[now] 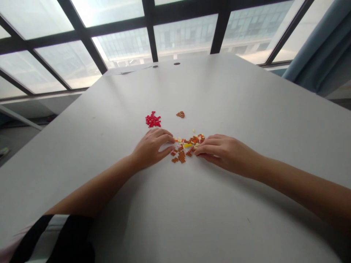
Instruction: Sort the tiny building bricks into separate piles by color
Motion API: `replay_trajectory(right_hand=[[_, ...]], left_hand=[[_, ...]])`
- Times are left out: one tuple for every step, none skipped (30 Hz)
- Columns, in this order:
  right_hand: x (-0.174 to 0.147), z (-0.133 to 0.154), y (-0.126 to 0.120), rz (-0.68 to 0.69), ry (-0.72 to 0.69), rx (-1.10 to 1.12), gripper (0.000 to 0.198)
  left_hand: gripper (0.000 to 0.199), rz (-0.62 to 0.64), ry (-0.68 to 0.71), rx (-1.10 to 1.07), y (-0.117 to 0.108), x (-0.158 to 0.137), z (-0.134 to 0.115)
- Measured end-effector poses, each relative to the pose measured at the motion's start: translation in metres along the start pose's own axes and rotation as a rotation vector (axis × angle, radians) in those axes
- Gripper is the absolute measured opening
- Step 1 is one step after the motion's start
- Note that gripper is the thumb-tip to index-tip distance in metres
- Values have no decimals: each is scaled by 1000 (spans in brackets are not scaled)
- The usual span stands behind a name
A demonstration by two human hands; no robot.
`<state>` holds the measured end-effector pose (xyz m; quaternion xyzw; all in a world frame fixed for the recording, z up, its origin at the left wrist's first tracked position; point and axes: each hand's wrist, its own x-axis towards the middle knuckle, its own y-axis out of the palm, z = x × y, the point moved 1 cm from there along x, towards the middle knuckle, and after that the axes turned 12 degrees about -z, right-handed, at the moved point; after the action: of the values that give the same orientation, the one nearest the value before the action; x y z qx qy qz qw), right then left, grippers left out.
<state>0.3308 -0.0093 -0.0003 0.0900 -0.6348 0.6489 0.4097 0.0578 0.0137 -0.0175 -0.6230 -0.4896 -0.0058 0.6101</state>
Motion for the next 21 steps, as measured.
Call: replay_trajectory(right_hand=[[0, 0, -2, -11, 7, -8, 21], [1, 0, -3, -24, 20, -20, 21], [2, 0, -5, -34, 39, -37, 20], [3, -1, -7, -35, 65, -56, 19], [4, -2, -9, -26, 94, -74, 18], [4, -3, -9, -6, 120, -86, 17], [5, -5, -10, 22, 142, -89, 17], [5, -6, -10, 54, 155, -78, 16], [5, -6, -9, 81, 161, -57, 16], [4, -7, -7, 102, 162, -30, 15], [4, -6, -6, 119, 166, -3, 15], [3, -5, -4, 131, 173, 17, 16], [3, -4, -3, 140, 185, 27, 16], [3, -3, -2, 149, 201, 26, 16], [3, -2, -1, 156, 217, 15, 17], [4, -1, -1, 165, 233, -4, 17], [6, -1, -1, 172, 252, -25, 16], [9, -3, -2, 173, 274, -45, 15], [12, -6, -3, 168, 307, -61, 15], [17, -10, -4, 157, 350, -72, 14], [22, -16, -4, 137, 400, -82, 13]], left_hand=[[14, 6, 13, 3, 0, 0, -1], [16, 13, 25, 3, 1, -1, -1], [18, 22, 36, 3, 1, -1, -1], [20, 33, 42, 3, 1, -1, -2], [21, 44, 45, 3, 1, -1, -2], [22, 56, 43, 5, 1, -2, -2], [22, 67, 41, 6, 2, -2, -1], [23, 74, 40, 5, 2, -2, -1], [25, 79, 40, 2, 2, -2, -1], [26, 84, 43, -4, 2, -3, -1], [28, 87, 46, -10, 2, -3, 0], [29, 91, 51, -17, 2, -3, 0], [30, 93, 56, -23, 2, -3, 0], [31, 94, 62, -28, 2, -3, 0], [31, 94, 67, -31, 2, -4, 0], [31, 91, 70, -33, 3, -4, 0], [31, 87, 74, -36, 3, -4, 0], [30, 82, 77, -38, 3, -4, -1], [30, 77, 79, -39, 3, -4, -1], [29, 71, 82, -40, 3, -3, -1], [29, 65, 84, -40, 3, -3, -1]])
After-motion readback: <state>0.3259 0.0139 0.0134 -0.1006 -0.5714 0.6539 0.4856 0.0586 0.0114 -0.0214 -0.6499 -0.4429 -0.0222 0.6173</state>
